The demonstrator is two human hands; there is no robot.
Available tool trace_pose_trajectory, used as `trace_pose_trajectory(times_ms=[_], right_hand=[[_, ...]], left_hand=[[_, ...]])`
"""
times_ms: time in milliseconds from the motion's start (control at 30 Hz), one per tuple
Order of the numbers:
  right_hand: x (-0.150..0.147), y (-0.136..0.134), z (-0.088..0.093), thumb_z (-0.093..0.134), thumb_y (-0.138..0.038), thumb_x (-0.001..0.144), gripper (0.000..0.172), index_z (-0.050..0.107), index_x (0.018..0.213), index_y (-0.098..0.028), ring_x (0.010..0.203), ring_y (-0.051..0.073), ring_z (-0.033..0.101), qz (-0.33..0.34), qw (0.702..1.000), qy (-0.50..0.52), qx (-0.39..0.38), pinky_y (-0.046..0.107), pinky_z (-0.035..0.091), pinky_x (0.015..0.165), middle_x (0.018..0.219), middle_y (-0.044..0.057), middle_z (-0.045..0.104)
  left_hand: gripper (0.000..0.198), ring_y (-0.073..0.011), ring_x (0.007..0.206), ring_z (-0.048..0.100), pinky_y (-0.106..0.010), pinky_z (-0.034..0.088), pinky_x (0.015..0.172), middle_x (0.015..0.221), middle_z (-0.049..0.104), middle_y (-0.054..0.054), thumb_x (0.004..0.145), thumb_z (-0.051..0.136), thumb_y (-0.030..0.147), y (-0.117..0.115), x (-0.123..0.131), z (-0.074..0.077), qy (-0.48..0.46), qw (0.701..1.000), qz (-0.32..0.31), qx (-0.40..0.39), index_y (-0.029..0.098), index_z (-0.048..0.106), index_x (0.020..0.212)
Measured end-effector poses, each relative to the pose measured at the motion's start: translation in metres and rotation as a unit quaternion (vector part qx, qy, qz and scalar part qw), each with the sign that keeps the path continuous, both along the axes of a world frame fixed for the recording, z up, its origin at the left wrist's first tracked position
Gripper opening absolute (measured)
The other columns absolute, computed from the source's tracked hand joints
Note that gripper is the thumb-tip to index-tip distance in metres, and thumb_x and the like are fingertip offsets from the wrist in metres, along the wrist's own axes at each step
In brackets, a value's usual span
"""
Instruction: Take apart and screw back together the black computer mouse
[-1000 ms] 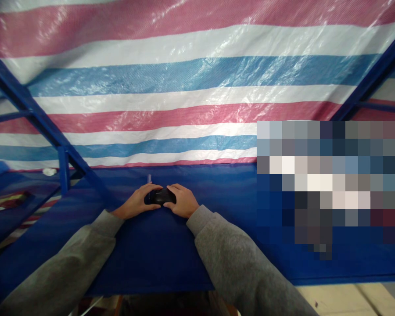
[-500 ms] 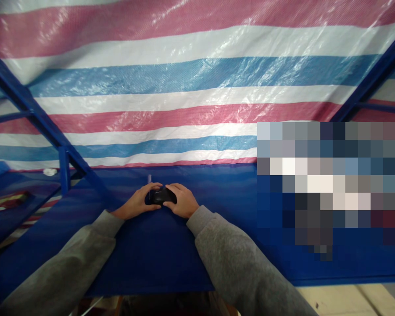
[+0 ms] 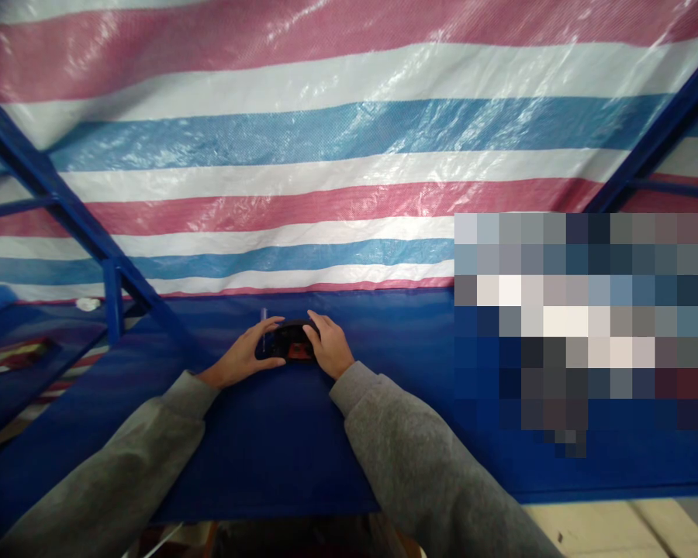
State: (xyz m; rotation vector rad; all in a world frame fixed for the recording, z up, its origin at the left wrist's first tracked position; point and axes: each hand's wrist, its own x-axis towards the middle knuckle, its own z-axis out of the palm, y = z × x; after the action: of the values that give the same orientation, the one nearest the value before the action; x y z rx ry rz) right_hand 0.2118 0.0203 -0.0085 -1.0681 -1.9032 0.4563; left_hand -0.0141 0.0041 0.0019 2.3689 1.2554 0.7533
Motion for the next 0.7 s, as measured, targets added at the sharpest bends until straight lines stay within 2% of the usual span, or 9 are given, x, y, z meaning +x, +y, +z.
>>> trace_pose_trajectory(times_ms=[67, 133, 267, 533, 700], right_hand=[[0.001, 0.003, -0.003, 0.040, -0.029, 0.093, 0.040, 0.052, 0.128, -0.014, 0.111, 0.023, 0.057, -0.022, 1.000, 0.014, -0.002, 0.040, 0.043, 0.100, 0.120, 0.014, 0.061], [0.002, 0.006, -0.006, 0.039, -0.026, 0.092, 0.041, 0.050, 0.130, -0.014, 0.113, 0.023, 0.056, -0.030, 0.999, 0.020, 0.001, 0.040, 0.042, 0.101, 0.123, 0.014, 0.059], [0.004, 0.009, -0.010, 0.043, -0.017, 0.087, 0.040, 0.054, 0.126, -0.017, 0.106, 0.022, 0.058, -0.034, 0.999, 0.013, 0.006, 0.039, 0.045, 0.098, 0.115, 0.012, 0.062], [0.003, 0.008, -0.008, 0.046, -0.014, 0.084, 0.033, 0.061, 0.114, -0.018, 0.102, 0.022, 0.057, -0.055, 0.998, 0.000, 0.006, 0.040, 0.045, 0.096, 0.110, 0.011, 0.059], [0.002, -0.001, 0.000, 0.051, -0.021, 0.086, 0.027, 0.062, 0.110, -0.019, 0.105, 0.024, 0.051, -0.080, 0.995, -0.017, 0.057, 0.043, 0.042, 0.096, 0.114, 0.011, 0.055]], left_hand=[[0.070, -0.0264, 0.124, 0.046, -0.045, 0.036, 0.106, 0.133, 0.048, -0.011, 0.073, 0.067, 0.049, -0.001, 0.001, 0.002, -0.010, 0.999, 0.002, 0.033, 0.023, 0.038, 0.131], [0.053, -0.0257, 0.127, 0.042, -0.045, 0.034, 0.108, 0.134, 0.046, -0.011, 0.077, 0.065, 0.046, -0.002, 0.002, 0.005, -0.016, 0.998, 0.004, 0.065, 0.022, 0.047, 0.121], [0.029, -0.0257, 0.128, 0.039, -0.047, 0.031, 0.109, 0.134, 0.045, -0.009, 0.082, 0.059, 0.042, -0.002, 0.003, 0.007, 0.016, 0.995, -0.009, 0.099, 0.023, 0.060, 0.104], [0.021, -0.0278, 0.128, 0.038, -0.051, 0.031, 0.109, 0.127, 0.051, -0.007, 0.081, 0.062, 0.041, 0.005, 0.002, -0.002, 0.038, 0.992, -0.025, 0.118, 0.024, 0.070, 0.090], [0.018, -0.0276, 0.128, 0.038, -0.051, 0.031, 0.109, 0.126, 0.053, -0.006, 0.083, 0.060, 0.038, 0.005, 0.002, -0.001, 0.045, 0.992, -0.021, 0.114, 0.024, 0.070, 0.087]])
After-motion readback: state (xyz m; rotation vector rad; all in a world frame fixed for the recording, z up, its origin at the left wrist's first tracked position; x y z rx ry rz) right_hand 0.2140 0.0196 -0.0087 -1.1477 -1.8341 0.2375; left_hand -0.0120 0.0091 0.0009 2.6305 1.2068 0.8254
